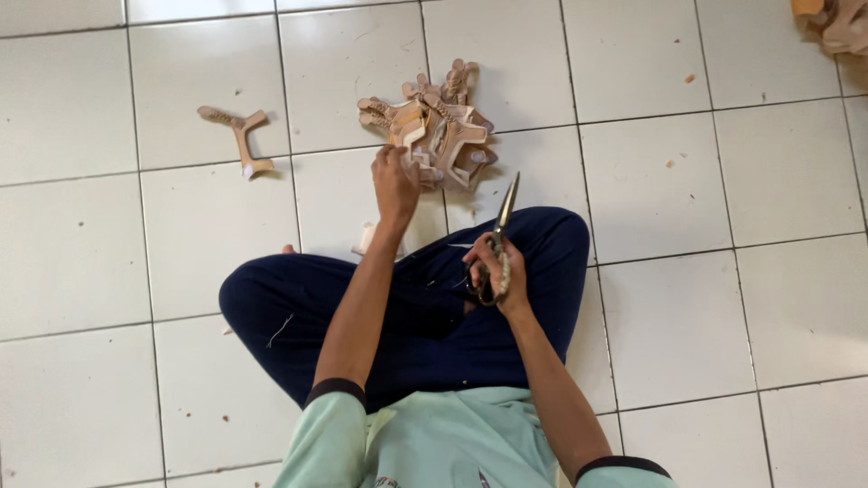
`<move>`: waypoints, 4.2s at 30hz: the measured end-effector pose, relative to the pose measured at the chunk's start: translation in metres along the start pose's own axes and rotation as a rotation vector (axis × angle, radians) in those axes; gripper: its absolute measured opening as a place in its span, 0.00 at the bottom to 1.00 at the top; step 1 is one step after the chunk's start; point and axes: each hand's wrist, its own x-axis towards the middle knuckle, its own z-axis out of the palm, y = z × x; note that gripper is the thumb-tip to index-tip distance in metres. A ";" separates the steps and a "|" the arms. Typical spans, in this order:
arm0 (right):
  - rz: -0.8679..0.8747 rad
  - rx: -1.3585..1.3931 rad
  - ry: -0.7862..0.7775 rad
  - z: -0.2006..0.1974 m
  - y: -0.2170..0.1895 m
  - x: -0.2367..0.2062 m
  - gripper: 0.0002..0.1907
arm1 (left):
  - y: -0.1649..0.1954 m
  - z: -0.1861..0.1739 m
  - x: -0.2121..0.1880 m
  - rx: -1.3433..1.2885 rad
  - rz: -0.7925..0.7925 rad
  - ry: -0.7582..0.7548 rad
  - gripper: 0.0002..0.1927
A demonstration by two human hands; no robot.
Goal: The person sits cross-legged on the workshop floor holding a pile of wooden sandal heel components and uses scissors to trim excess material from each piece, setting trimmed pieces aside. The person briefly stands, walks across the workshop, handles items at a low table, then returns to trimming more pieces.
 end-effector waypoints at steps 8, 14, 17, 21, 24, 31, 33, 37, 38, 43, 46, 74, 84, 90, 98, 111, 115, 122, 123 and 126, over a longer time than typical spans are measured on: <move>-0.028 -0.035 -0.035 0.001 -0.006 0.004 0.13 | 0.052 0.068 0.021 0.278 0.244 -0.012 0.27; -0.045 -0.031 -0.052 -0.002 -0.006 0.004 0.14 | 0.057 0.077 0.013 0.371 0.060 -0.197 0.11; -0.041 -0.053 -0.020 -0.004 -0.003 0.004 0.16 | 0.052 0.075 0.013 0.346 0.129 -0.230 0.11; -0.048 -0.045 -0.026 -0.007 -0.003 0.002 0.17 | 0.057 0.077 0.013 0.379 0.231 -0.156 0.13; -0.057 -0.013 -0.040 -0.010 -0.007 -0.002 0.19 | 0.066 0.075 0.006 0.171 0.287 -0.059 0.11; -0.057 0.007 0.043 -0.009 -0.024 0.012 0.25 | 0.063 0.045 0.029 -0.482 -0.166 -0.254 0.17; -0.154 -0.115 0.056 -0.011 -0.034 0.036 0.24 | 0.057 0.034 0.050 -0.832 -0.532 -0.286 0.19; -0.051 -0.233 -0.056 -0.004 -0.047 0.084 0.23 | 0.049 0.016 0.075 -1.192 -0.754 -0.449 0.23; -0.238 -0.462 -0.029 0.002 -0.047 0.090 0.25 | 0.049 0.013 0.077 -1.142 -0.740 -0.435 0.23; -0.238 -0.882 0.011 0.030 -0.042 0.124 0.24 | 0.059 0.007 0.082 -0.773 -0.601 -0.432 0.24; -0.357 -1.088 -0.032 0.029 -0.038 0.142 0.31 | 0.074 -0.006 0.079 -0.630 -0.242 -0.307 0.21; 0.239 -0.237 -0.052 -0.088 -0.072 -0.123 0.38 | 0.147 0.008 -0.125 0.178 0.510 -0.221 0.07; -0.054 -0.149 -0.051 -0.109 -0.029 -0.144 0.40 | 0.156 -0.007 -0.146 0.265 0.697 -0.149 0.03; -0.175 -0.005 0.073 -0.105 -0.011 -0.145 0.39 | 0.180 -0.030 -0.147 0.212 0.839 -0.149 0.04; -0.151 0.019 0.127 -0.109 -0.009 -0.145 0.39 | 0.208 -0.056 -0.142 0.263 0.976 -0.112 0.03; -0.202 0.089 0.172 -0.111 -0.012 -0.150 0.37 | 0.223 -0.070 -0.139 0.169 1.031 -0.113 0.08; -0.325 0.136 0.278 -0.104 -0.061 -0.149 0.28 | 0.220 -0.083 -0.124 0.001 1.311 -0.188 0.08; -0.627 -0.177 0.065 -0.084 -0.161 -0.157 0.17 | 0.227 -0.101 -0.097 -0.103 1.610 -0.402 0.09; -0.590 -0.170 0.017 -0.077 -0.165 -0.162 0.16 | 0.230 -0.103 -0.095 -0.100 1.637 -0.408 0.10; -0.508 -0.288 -0.007 -0.063 -0.173 -0.171 0.17 | 0.236 -0.109 -0.094 0.000 1.700 -0.431 0.13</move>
